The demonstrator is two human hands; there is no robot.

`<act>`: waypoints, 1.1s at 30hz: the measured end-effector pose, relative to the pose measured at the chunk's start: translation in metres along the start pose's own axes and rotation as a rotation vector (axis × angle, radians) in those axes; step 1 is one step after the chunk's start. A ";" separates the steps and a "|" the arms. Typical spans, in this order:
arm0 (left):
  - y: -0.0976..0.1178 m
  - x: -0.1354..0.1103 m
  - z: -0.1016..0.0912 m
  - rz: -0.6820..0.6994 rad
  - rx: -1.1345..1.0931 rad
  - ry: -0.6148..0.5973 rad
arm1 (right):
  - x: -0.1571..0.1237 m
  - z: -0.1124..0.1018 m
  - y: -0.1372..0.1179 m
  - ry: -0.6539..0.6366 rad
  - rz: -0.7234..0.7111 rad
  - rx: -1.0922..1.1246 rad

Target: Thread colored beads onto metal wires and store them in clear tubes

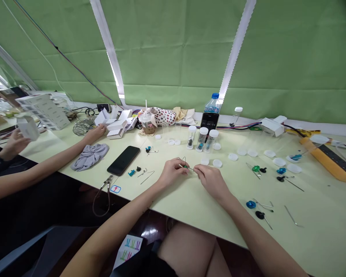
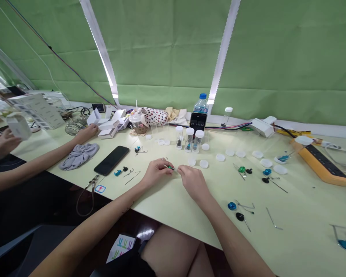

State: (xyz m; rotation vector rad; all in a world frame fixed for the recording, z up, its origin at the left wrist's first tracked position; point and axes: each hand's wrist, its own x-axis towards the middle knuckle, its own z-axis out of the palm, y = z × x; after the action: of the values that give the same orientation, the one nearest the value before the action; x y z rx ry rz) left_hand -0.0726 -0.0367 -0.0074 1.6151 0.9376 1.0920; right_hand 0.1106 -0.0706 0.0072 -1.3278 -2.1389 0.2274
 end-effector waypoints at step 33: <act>0.000 -0.002 0.001 -0.097 -0.067 0.009 | -0.005 0.013 0.007 0.122 -0.133 -0.122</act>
State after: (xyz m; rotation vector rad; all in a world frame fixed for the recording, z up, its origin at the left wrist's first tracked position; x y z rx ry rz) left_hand -0.0725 -0.0385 -0.0082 1.4965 0.9651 1.0536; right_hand 0.1100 -0.0688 -0.0087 -1.2270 -2.1555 -0.0383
